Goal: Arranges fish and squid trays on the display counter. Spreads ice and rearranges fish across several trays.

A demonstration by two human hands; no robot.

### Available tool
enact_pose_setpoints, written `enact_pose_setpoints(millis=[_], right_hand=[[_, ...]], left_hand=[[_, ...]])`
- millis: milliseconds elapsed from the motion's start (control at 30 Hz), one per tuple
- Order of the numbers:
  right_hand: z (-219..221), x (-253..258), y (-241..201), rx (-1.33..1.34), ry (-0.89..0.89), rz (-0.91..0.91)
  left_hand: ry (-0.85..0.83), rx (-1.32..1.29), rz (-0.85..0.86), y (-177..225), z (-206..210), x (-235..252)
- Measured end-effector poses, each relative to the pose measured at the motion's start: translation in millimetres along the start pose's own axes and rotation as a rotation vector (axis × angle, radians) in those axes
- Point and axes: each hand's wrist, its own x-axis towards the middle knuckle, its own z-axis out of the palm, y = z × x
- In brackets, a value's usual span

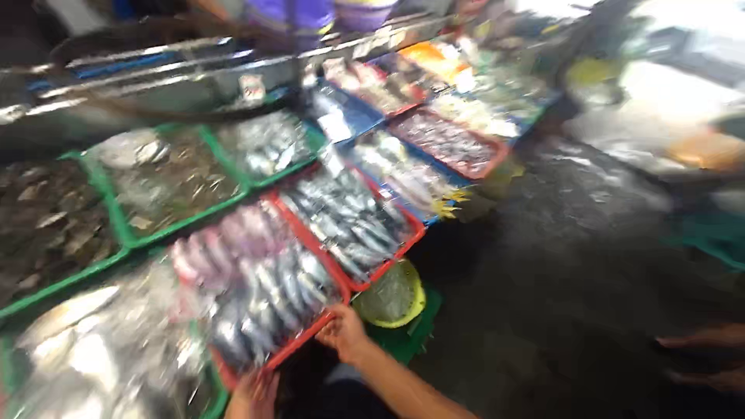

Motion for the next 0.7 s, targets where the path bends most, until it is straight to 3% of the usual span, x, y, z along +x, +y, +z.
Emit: enact_pose_setpoints(millis=[133, 367, 500, 600, 700], right_hand=[[0.8, 8.7, 5.3, -0.149, -0.024, -0.058], [-1.9, 8.5, -2.4, -0.173, 0.005, -0.026], [-5.0, 4.5, -19.9, -0.312, -0.009, 0.099], [-2.8, -16.9, -42.6, -0.509, -0.123, 0.23], [-0.4, -22.8, -55.0, -0.742, -0.356, 0.251]], left_hand=[[0.16, -0.038, -0.013, 5.2, 7.1, 2.0], [0.188, -0.128, -0.075, 6.2, 1.6, 3.5], [0.171, -0.114, -0.123, 8.7, -4.3, 5.9], [0.172, -0.092, -0.154, 10.1, -8.8, 8.8], [0.164, -0.076, -0.164, 8.7, -10.5, 10.8]])
